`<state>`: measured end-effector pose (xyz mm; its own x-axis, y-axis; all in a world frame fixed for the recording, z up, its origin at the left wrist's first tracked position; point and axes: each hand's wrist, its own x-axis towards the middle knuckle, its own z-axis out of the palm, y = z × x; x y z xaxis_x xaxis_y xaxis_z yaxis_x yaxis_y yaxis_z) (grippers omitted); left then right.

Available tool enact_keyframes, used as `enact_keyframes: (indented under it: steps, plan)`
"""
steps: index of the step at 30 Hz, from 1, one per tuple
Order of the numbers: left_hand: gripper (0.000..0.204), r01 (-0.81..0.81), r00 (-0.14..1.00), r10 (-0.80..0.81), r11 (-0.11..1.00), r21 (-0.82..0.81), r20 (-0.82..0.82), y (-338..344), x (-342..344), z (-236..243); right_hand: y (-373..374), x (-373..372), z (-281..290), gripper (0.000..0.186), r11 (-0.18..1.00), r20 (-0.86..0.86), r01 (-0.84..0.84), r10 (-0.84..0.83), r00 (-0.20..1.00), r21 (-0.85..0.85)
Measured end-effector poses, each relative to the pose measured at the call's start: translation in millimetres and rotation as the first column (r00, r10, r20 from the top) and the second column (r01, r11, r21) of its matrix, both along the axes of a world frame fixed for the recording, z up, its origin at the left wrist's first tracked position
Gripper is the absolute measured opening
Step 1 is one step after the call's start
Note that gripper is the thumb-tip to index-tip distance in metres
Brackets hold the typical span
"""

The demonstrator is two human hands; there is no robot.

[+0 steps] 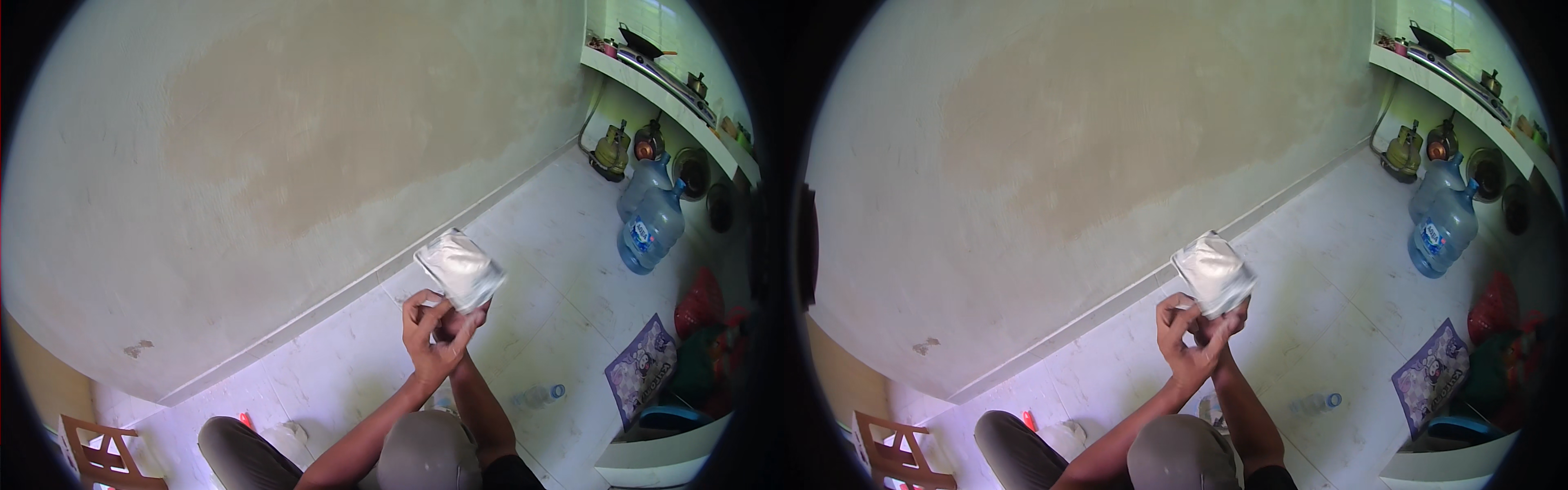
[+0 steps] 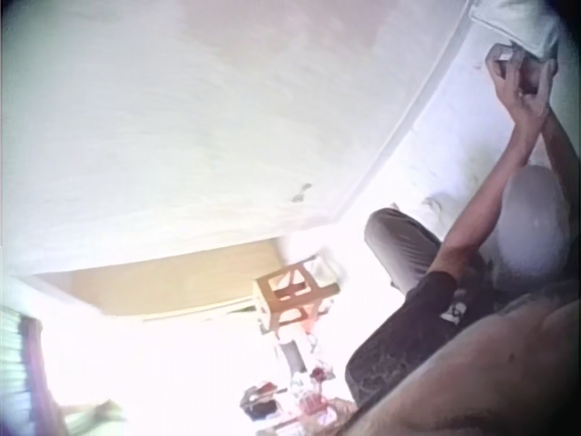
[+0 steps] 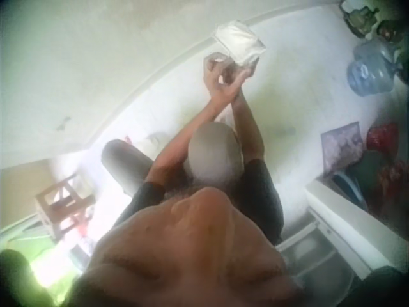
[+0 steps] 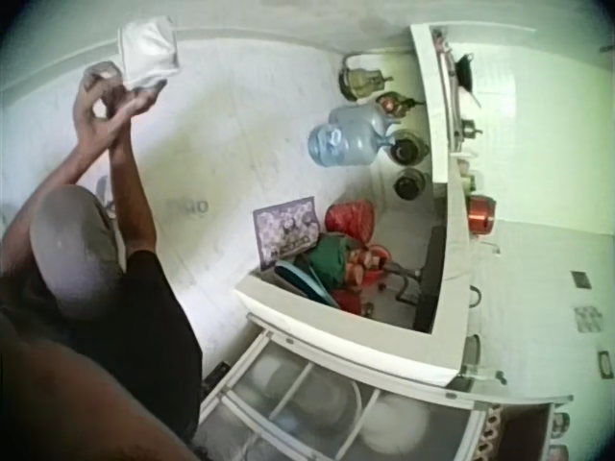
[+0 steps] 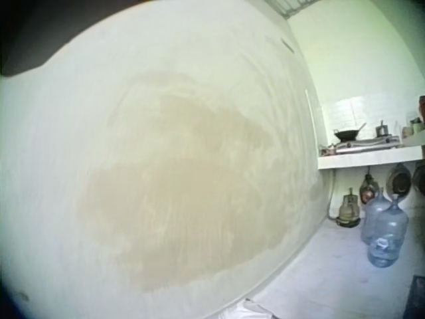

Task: Patching a wall with plaster using a putty knife.

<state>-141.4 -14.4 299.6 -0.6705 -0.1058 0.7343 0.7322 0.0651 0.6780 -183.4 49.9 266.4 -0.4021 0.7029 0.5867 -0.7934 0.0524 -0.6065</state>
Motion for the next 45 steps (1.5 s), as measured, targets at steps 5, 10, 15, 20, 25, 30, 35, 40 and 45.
enact_keyframes:
  steps: [5,10,15,20,25,30,35,40,45]
  plan:
    - [0.04,0.164,0.986,-0.16,0.93,-0.329,0.037,-72.3,-23.5,0.7,38.6,-55.2,-0.6,0.052,1.0,0.067,0.01,-0.009,0.998,-0.022]
    - [0.053,-0.035,0.999,0.048,0.846,-0.531,0.012,-209.9,-39.3,14.3,125.0,-158.8,-52.7,0.049,0.773,-0.116,-0.351,0.344,0.932,-0.529]
    - [0.06,-0.26,0.92,0.381,0.764,-0.591,0.089,-316.3,-14.1,21.1,207.6,-273.8,-111.3,0.038,0.862,0.183,-0.052,0.165,0.969,-0.504]
    - [0.072,-0.412,0.818,0.551,0.76,-0.502,0.165,-333.9,-9.3,26.9,236.9,-321.2,-122.9,0.027,0.971,0.287,-0.006,0.077,0.955,-0.24]
    - [0.078,-0.413,0.826,0.553,0.725,-0.551,0.108,-342.4,-5.9,25.6,202.3,-310.2,-105.6,0.026,0.991,0.28,0.031,0.007,0.96,-0.13]
    - [0.084,-0.386,0.854,0.5,0.796,-0.467,0.147,-326.6,-9.3,24.8,149.2,-286.4,-97.2,0.026,0.999,0.299,0.047,-0.044,0.953,-0.002]
    - [0.087,-0.347,0.878,0.451,0.828,-0.44,0.157,-327.2,6.6,31.8,64.0,-255.4,-77.1,0.025,0.995,0.281,0.067,-0.084,0.956,0.069]
    - [0.087,-0.349,0.893,0.428,0.854,-0.385,0.14,-331.5,29.7,40.7,-10.7,-228.7,-78.1,0.025,0.995,0.274,0.028,-0.052,0.96,0.092]
    - [0.089,-0.354,0.923,0.382,0.889,-0.292,0.046,-338.8,41.0,43.1,-99.0,-197.8,-67.7,0.023,0.946,0.291,0.13,-0.22,0.931,0.298]
